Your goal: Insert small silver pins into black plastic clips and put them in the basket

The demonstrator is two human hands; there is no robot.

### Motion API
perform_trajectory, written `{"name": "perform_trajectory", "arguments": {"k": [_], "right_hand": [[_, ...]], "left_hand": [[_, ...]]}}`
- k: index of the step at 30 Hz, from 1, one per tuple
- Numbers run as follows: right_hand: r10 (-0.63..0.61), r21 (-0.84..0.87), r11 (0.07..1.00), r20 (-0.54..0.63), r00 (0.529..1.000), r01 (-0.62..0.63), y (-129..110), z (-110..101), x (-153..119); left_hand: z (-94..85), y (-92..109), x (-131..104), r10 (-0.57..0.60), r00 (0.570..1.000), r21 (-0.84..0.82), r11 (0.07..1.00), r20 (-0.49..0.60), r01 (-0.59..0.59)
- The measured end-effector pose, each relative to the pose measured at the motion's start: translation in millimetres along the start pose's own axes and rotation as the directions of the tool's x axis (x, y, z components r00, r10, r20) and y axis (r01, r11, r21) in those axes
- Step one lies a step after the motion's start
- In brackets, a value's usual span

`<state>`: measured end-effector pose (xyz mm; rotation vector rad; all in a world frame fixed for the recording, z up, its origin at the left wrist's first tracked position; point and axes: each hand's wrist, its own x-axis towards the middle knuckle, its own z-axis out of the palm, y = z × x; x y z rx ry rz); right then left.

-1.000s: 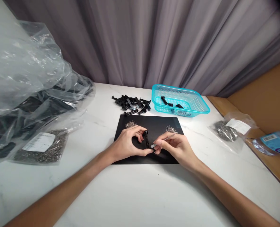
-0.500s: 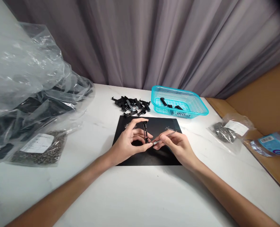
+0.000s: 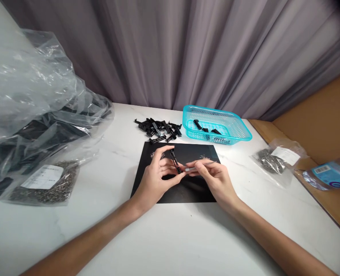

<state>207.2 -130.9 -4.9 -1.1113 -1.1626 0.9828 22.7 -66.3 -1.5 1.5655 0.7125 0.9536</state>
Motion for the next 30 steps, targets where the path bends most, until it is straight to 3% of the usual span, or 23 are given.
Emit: {"name": "perform_trajectory", "arguments": {"k": [4,7,11,15,22,30], "right_hand": [[-0.011,-0.070,0.997,0.005,1.000,0.011,-0.4,2.6,-2.2],[-0.019,-0.106,0.994,0.005,1.000,0.020,-0.7,2.3,-2.5],[-0.031,-0.156,0.987,0.024,0.999,0.034,-2.0,0.5,-1.3],[-0.034,-0.194,0.980,0.042,0.999,0.042,-3.8,-0.7,0.1],[-0.041,-0.172,0.984,0.023,0.999,0.045,-3.9,0.0,0.9],[-0.036,0.083,0.996,-0.022,0.999,0.038,3.0,3.1,-1.3]], "left_hand": [[1.5,-1.8,-0.7,-0.023,0.999,-0.027,0.999,-0.045,0.022],[0.3,-1.8,1.8,-0.110,0.993,-0.141,0.985,-0.045,0.103],[-0.2,3.7,5.3,-0.230,0.973,-0.303,0.925,0.035,0.229],[0.7,9.2,5.1,-0.267,0.957,-0.385,0.876,0.117,0.291],[-3.6,3.2,6.8,-0.253,0.957,-0.309,0.907,0.142,0.286],[-1.6,-1.8,6.0,-0.170,0.971,-0.235,0.949,0.171,0.208]]}}
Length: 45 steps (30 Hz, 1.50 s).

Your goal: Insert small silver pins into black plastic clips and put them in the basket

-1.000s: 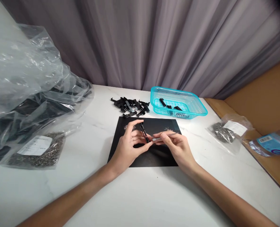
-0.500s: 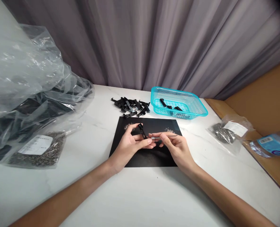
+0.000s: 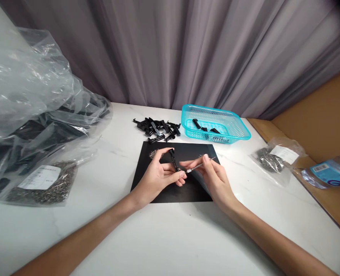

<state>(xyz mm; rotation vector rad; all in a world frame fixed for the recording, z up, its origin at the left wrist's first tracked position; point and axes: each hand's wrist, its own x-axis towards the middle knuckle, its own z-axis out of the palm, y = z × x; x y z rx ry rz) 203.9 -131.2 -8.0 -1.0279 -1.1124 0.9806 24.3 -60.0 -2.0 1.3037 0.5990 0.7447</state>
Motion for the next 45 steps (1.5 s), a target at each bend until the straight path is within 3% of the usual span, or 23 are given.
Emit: {"name": "perform_trajectory", "arguments": {"k": [2,4,7,10,18,24,30,34,45], "right_hand": [[-0.045,0.002,0.999,-0.082,0.996,0.045,-1.2,-3.5,1.3],[-0.081,-0.105,0.992,-0.139,0.987,0.067,-4.2,-7.3,2.3],[-0.060,-0.385,0.922,-0.036,0.998,0.042,-9.6,-8.7,1.5],[0.000,-0.516,0.855,0.102,0.995,0.053,-12.4,-4.4,-1.3],[-0.035,-0.441,0.895,0.082,0.996,0.068,-11.8,-0.7,-2.6],[0.047,-0.417,0.909,0.095,0.994,-0.004,-13.0,-2.9,-2.6],[0.075,-0.377,0.925,0.064,0.995,-0.045,-11.2,-0.7,-3.3],[-0.003,-0.397,0.918,0.027,1.000,0.013,-12.9,3.6,-4.5],[-0.143,-0.408,0.899,0.078,0.987,0.163,-14.2,6.7,-6.9]], "left_hand": [[-0.5,0.4,-0.6,0.036,0.999,0.034,0.999,-0.006,-0.036],[-1.5,1.2,-1.4,0.069,0.998,0.073,0.995,-0.005,-0.069],[-3.3,1.8,-2.3,0.100,0.995,0.106,0.989,-0.009,-0.099],[-4.7,1.8,-2.1,0.112,0.994,0.108,0.988,-0.018,-0.109],[-6.0,7.5,-3.7,0.105,0.994,0.189,0.976,0.018,-0.106],[-5.0,7.1,-7.0,0.126,0.992,0.283,0.951,0.020,-0.127],[-2.5,6.7,-8.0,0.163,0.987,0.239,0.958,-0.008,-0.157],[-2.1,8.6,-7.3,0.179,0.984,0.230,0.958,-0.019,-0.169],[-6.1,8.3,-12.5,0.275,0.960,0.391,0.880,0.046,-0.270]]}}
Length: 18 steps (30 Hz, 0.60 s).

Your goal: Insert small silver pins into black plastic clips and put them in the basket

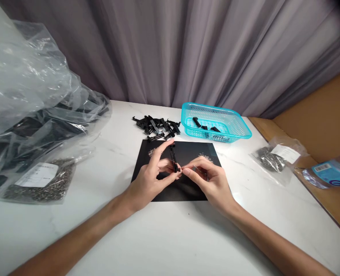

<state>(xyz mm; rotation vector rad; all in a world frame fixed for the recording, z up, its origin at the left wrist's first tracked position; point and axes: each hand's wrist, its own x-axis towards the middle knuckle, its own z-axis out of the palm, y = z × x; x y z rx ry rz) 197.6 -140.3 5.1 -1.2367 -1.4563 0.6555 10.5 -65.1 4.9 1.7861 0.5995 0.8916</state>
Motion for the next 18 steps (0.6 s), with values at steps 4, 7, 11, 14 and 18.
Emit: {"name": "perform_trajectory", "arguments": {"k": [4,7,11,14,18], "right_hand": [[-0.102,-0.086,0.991,-0.048,0.994,0.098,-3.0,2.5,-4.1],[-0.107,-0.110,0.989,-0.110,0.988,0.094,-1.7,0.1,-3.6],[-0.151,-0.110,0.983,-0.055,0.987,0.144,-2.6,-7.2,0.9],[-0.167,-0.076,0.982,0.071,0.983,0.172,-5.2,-10.8,2.6],[-0.143,-0.043,0.988,0.154,0.978,0.151,-4.3,-12.6,1.7]], "left_hand": [[1.0,3.1,1.5,-0.054,0.999,-0.049,0.997,0.007,0.055],[0.6,3.6,2.2,-0.038,0.999,0.038,0.999,0.011,0.038],[-1.2,-1.8,0.2,0.063,0.998,0.256,0.965,0.013,-0.064],[-3.1,-6.8,-0.7,0.098,0.995,0.369,0.924,0.029,-0.102],[-5.0,-8.0,0.2,0.142,0.989,0.442,0.885,0.037,-0.144]]}}
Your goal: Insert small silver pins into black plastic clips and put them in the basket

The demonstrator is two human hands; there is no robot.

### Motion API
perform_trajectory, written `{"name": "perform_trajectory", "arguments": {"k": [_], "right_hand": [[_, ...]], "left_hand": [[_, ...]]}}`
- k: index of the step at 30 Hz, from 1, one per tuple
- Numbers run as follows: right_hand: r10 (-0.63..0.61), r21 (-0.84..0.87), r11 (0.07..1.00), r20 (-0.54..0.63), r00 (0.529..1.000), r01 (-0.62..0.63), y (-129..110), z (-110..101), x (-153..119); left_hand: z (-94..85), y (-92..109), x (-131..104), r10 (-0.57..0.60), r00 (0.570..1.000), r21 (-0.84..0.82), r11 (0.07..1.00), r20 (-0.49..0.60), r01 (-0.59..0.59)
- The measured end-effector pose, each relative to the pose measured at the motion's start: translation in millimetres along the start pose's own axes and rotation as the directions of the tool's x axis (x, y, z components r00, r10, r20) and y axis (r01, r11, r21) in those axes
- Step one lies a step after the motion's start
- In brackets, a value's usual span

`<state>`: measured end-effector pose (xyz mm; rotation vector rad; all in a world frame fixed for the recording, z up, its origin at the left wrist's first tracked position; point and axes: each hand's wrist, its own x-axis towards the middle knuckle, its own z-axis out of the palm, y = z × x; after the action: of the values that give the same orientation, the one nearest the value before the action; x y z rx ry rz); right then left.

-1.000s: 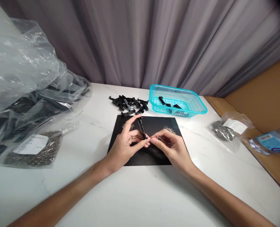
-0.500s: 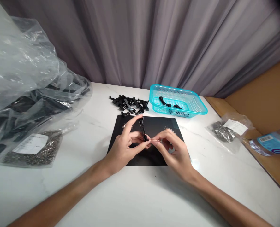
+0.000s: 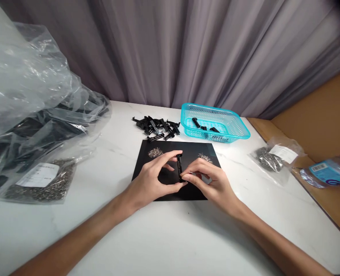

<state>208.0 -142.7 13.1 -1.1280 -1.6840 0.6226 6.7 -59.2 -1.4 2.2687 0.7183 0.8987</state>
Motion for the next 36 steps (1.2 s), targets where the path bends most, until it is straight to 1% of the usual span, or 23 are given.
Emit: {"name": "perform_trajectory", "arguments": {"k": [4,8,12,16,19,23,28,32,34,36], "right_hand": [[0.023,0.018,1.000,0.059,0.998,-0.024,1.4,-2.6,-0.1],[0.030,-0.004,1.000,0.136,0.990,-0.030,-1.0,-8.3,1.5],[0.021,-0.090,0.996,0.232,0.973,0.000,-2.1,-13.7,1.6],[0.008,-0.192,0.980,0.283,0.959,0.048,-1.0,-16.9,1.3],[-0.001,-0.238,0.968,0.314,0.950,0.079,-1.3,-18.7,1.5],[0.031,-0.271,0.961,0.311,0.950,0.058,-2.2,-18.4,1.7],[0.130,-0.244,0.967,0.230,0.964,-0.072,1.3,-13.0,1.0],[0.151,-0.202,0.974,0.219,0.964,-0.107,4.1,-9.0,0.3],[0.162,-0.207,0.971,0.220,0.962,-0.116,4.6,-7.1,-0.1],[0.182,-0.230,0.965,0.226,0.957,-0.130,5.0,-5.1,-0.6]], "left_hand": [[-0.8,1.3,1.4,0.018,1.000,0.002,1.000,-0.015,-0.018],[0.2,1.6,1.0,0.023,1.000,-0.004,1.000,-0.009,-0.023],[1.7,1.6,-0.1,0.052,0.999,0.034,0.998,0.007,-0.052],[2.8,-0.1,-0.4,0.111,0.994,0.066,0.992,0.011,-0.112],[3.1,-1.0,-0.7,0.158,0.987,0.076,0.985,0.008,-0.158],[2.1,1.0,-0.6,0.208,0.978,0.107,0.972,0.023,-0.209],[1.5,3.9,-0.1,0.236,0.971,0.131,0.962,0.034,-0.239],[2.2,5.0,-0.8,0.185,0.982,0.129,0.973,0.041,-0.189],[2.9,4.2,-1.5,0.155,0.987,0.135,0.978,0.042,-0.160],[4.1,2.0,-2.2,0.156,0.987,0.147,0.976,0.048,-0.161]]}}
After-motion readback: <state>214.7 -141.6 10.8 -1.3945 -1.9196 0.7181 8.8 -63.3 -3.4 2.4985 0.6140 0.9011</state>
